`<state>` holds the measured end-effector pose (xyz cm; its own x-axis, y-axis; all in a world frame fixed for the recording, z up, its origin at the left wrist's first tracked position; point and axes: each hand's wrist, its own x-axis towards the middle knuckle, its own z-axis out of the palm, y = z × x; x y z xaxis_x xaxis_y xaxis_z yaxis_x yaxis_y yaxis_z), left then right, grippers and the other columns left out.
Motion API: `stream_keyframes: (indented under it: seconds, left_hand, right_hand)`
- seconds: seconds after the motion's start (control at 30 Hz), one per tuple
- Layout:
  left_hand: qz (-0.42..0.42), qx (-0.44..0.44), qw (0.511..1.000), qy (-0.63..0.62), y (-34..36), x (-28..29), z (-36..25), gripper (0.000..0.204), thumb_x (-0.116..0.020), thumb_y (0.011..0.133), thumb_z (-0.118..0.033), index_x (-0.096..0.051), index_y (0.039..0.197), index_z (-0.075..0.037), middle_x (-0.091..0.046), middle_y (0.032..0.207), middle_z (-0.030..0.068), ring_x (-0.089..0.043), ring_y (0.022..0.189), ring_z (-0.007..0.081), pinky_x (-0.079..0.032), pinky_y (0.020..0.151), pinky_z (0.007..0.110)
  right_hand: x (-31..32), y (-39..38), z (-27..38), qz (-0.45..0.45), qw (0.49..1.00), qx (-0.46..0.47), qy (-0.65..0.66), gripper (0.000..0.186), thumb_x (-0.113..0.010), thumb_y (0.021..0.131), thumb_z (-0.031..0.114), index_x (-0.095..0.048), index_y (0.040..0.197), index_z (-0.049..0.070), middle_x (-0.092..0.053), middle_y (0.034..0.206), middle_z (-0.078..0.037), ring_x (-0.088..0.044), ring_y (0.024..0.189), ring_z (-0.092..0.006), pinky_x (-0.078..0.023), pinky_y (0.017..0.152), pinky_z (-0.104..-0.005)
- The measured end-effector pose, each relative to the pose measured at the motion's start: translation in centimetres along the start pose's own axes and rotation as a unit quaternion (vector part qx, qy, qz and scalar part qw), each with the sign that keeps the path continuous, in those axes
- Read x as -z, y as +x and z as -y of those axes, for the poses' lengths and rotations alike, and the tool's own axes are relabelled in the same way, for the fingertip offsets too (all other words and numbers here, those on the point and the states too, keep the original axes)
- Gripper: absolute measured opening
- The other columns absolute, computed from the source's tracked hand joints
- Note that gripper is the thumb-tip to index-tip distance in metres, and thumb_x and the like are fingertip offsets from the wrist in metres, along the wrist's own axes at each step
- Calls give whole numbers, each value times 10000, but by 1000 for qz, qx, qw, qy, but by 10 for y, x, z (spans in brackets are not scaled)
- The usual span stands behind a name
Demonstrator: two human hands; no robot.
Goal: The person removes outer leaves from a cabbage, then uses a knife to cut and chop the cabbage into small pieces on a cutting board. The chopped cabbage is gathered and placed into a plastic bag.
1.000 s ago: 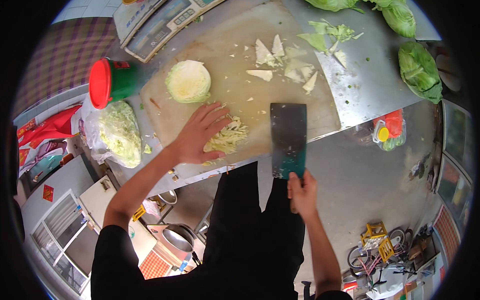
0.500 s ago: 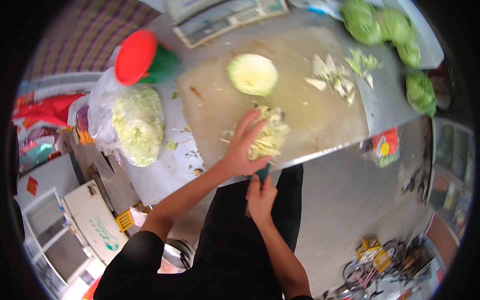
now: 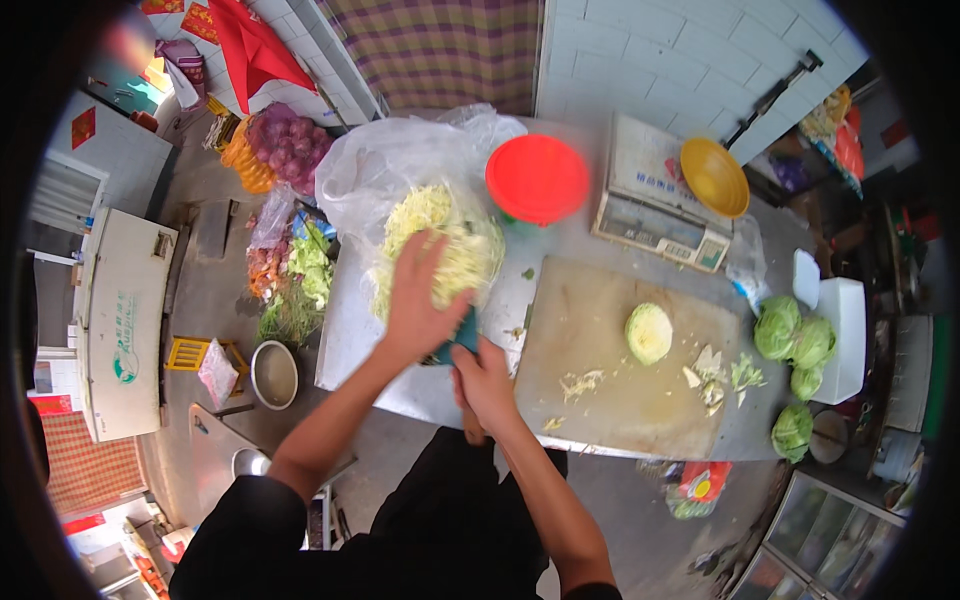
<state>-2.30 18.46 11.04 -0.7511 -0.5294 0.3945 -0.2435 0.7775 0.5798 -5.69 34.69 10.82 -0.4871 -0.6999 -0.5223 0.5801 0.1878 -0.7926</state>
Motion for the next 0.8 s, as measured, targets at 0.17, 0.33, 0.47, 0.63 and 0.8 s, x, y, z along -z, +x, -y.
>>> stream_keyframes:
  seconds: [0.17, 0.33, 0.47, 0.63, 0.8]
  left_hand:
    - [125, 117, 974, 148, 76, -13, 117, 838, -779, 830, -441, -521, 1430, 84, -486, 1471, 354, -449, 1387, 482, -370, 1174, 497]
    - [219, 178, 951, 124, 113, -42, 141, 838, -705, 858, -538, -506, 1483, -16, -429, 1518, 335, -465, 1361, 500, -411, 1141, 513]
    - [198, 120, 945, 231, 106, -69, 112, 789, -674, 893, -512, -471, 1515, -72, -429, 1517, 318, -487, 1340, 496, -433, 1121, 521]
    - [206, 157, 940, 223, 120, -76, 133, 738, -653, 918, -498, -469, 1499, -82, -446, 1499, 303, -492, 1317, 498, -452, 1072, 549]
    - [82, 76, 961, 253, 98, -67, 164, 816, -576, 957, -596, -405, 1566, -81, -479, 1492, 315, -524, 1312, 485, -358, 1135, 606]
  right_hand:
    - [-21, 141, 27, 143, 976, -135, 89, 183, -602, 992, 148, -540, 879, 18, -564, 644, -85, -530, 456, -190, -486, 483, -381]
    - [-22, 195, 28, 61, 968, -186, 156, 248, -500, 1034, 243, -540, 891, 45, -591, 706, -101, -534, 551, -193, -484, 539, -389]
    - [-11, 194, 20, 33, 953, -203, 223, 234, -479, 1013, 254, -539, 895, 61, -598, 715, -110, -532, 542, -210, -492, 548, -412]
    - [9, 111, -20, 102, 969, -106, 198, 259, -500, 990, 235, -532, 822, 39, -601, 640, -136, -552, 460, -259, -505, 522, -426]
    - [118, -83, -24, -11, 965, -182, 186, 148, -558, 987, 178, -613, 1011, 43, -624, 686, -96, -557, 448, -183, -468, 418, -319]
